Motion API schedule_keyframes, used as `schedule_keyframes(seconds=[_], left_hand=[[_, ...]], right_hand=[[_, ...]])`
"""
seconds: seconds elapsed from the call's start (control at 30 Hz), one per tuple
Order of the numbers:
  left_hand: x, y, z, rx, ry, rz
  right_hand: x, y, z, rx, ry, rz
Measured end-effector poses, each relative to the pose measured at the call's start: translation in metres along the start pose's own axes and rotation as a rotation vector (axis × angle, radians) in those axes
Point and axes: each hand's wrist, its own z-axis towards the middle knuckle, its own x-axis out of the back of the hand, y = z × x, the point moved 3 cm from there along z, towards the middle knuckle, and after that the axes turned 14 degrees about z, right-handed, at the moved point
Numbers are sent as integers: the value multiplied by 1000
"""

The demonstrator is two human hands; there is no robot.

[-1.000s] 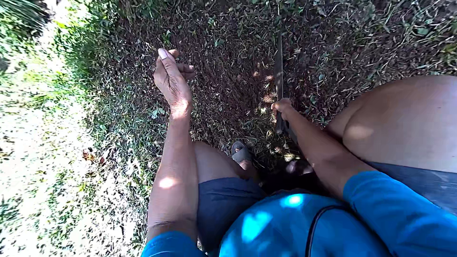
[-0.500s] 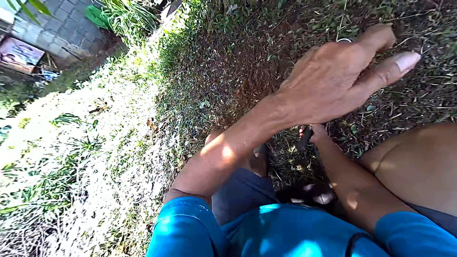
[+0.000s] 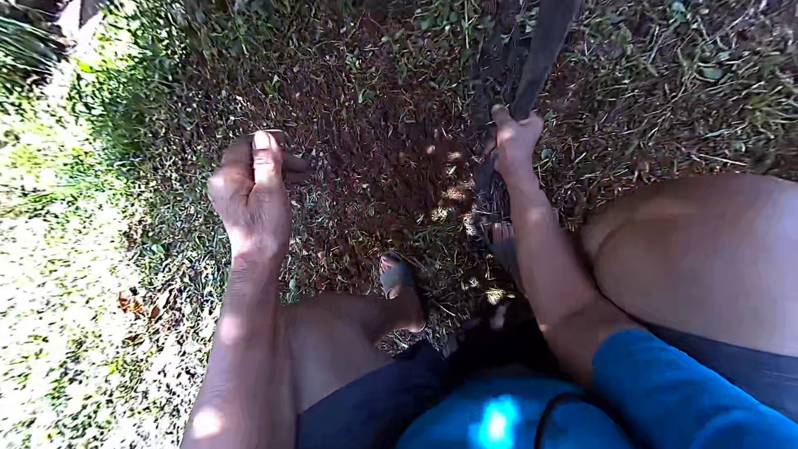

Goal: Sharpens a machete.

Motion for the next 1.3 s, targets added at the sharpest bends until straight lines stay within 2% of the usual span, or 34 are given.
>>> schedule_keyframes(seconds=[0.1,0.17,0.23,0.33,0.4,0.47,0.53,0.63,0.77,0.87,0.93,1.0,1.1,1.17,1.3], left_hand=[[6,-11,-6,-72,28,-32],[7,-14,-8,-95,35,-33],[6,-13,-9,-83,24,-6],[-1,-5,-8,-87,-19,69],[-5,-1,-5,-101,-57,100],[-10,2,-3,-97,-50,115],[-13,5,-2,-108,-50,134],[-11,4,-3,-135,-76,129],[-1,-5,-7,-168,-5,47],[7,-15,-10,-182,16,-12],[9,-17,-10,-184,29,-33],[7,-16,-9,-171,50,-31],[3,-12,-8,-176,21,-12],[-1,-9,-6,-177,-5,-2],[-3,-6,-5,-141,-14,15]], right_hand=[[-15,-31,13,139,103,251],[-12,-7,19,90,172,210],[3,51,14,-124,144,-62],[32,122,-21,-558,-136,-609],[36,135,-46,-593,-223,-815],[37,127,-49,-561,-285,-906],[34,111,-39,-496,-308,-886],[22,79,-21,-326,-238,-772],[-1,22,8,-92,-41,-312],[-16,-8,20,-53,66,90],[-18,8,24,-111,105,140],[-6,55,25,-270,42,-139],[14,110,-3,-556,-290,-748],[20,124,-30,-602,-383,-881],[24,116,-32,-507,-410,-928]])
